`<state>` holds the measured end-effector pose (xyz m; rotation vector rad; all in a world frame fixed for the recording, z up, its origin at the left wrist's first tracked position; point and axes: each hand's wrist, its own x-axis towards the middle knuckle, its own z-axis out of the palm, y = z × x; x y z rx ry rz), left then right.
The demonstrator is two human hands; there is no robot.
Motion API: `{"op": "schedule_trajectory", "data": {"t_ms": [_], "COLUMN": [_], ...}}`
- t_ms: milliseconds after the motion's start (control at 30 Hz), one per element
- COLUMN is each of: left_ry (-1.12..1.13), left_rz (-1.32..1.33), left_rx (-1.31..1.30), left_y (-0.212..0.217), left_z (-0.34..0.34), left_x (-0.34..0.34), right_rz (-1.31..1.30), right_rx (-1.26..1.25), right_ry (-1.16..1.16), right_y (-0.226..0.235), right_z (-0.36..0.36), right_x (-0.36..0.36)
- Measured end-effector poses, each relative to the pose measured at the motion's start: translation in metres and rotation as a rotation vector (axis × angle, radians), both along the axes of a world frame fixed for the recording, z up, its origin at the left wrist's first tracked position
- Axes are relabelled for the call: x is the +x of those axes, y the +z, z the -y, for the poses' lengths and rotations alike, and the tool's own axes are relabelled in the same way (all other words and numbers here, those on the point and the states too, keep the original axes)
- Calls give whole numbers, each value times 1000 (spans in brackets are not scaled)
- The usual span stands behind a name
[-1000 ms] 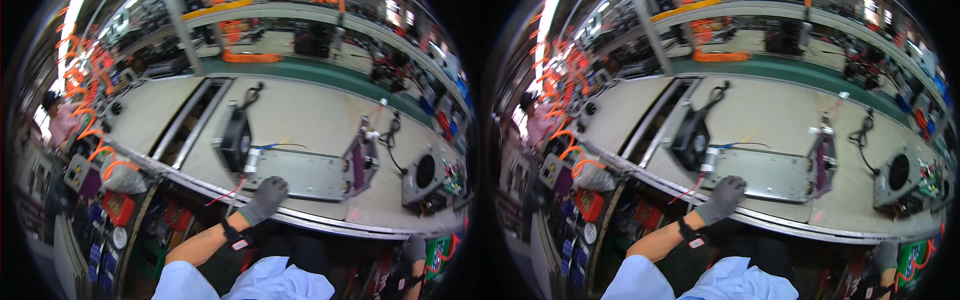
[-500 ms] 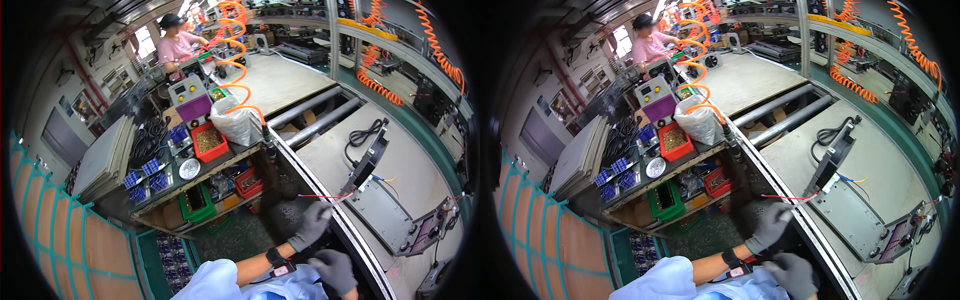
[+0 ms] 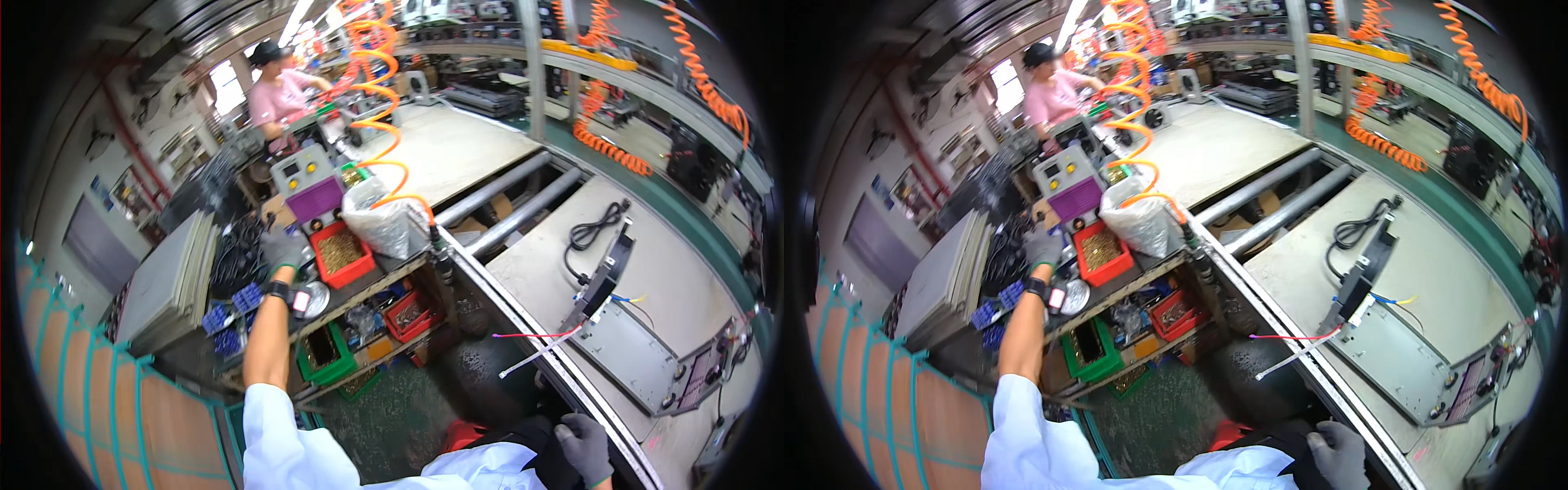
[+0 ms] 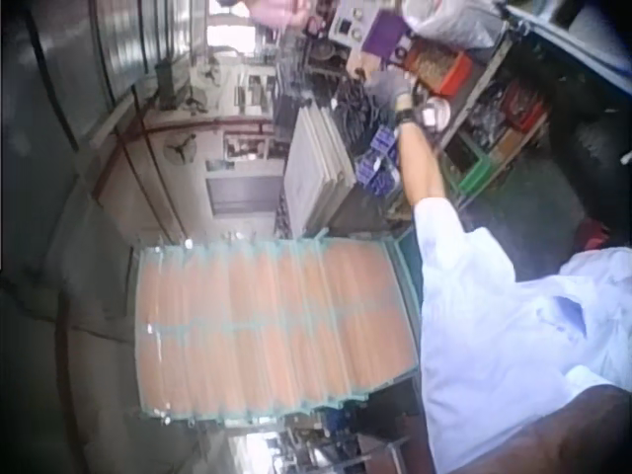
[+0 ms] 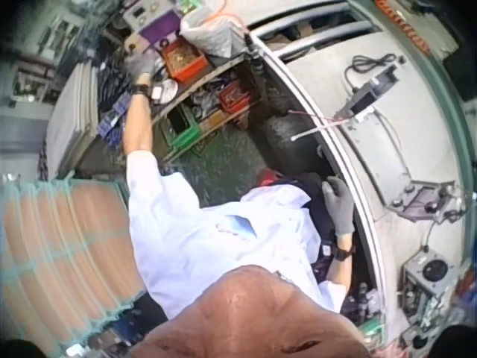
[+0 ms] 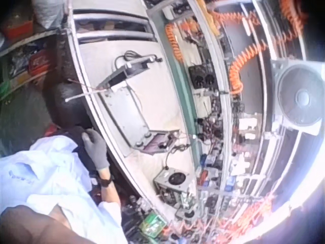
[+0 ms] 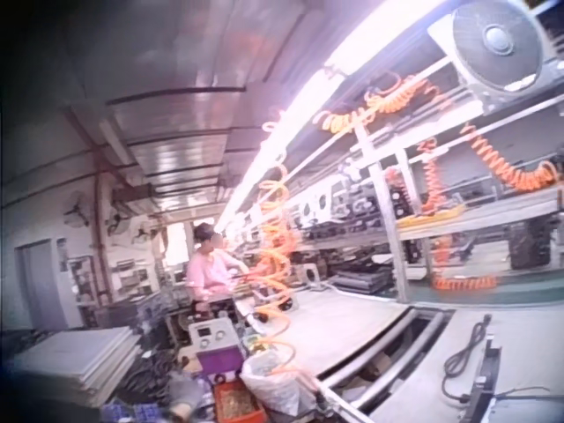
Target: Assembling electronic components and circuit boards into a power supply housing on a production line.
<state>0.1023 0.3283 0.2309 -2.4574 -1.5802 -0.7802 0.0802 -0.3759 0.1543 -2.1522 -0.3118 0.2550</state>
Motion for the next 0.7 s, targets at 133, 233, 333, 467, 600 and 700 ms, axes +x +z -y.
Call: {"op": "schedule_trajectory", "data": {"t_ms": [133,233,333,467,600,700], "left_ry": [-89,-127,1,-130,-608,-1047], "left_rz": [-145,-155,53,338,856,751], "left_rx": [-181,-242,-182,-41,-414,-1550], "left_y": [0,-14,-24,-20,-18,-20], "left_z": [-32,-41,-48,-43,38,133], "left_x": [15,23,15,-5,-44,-77], "right_rz": [-45,80,145,377,584,590], "right_rx": [-96,-144,-245,-252,-390,-508], "right_ry": [-147,-154,-205,-325,-368,-390], "right_y": [-1,0,2,8,4,-12], "right_z": [23,40,54,73,91,101], "right_x": [4,5,10,26,50,63]}}
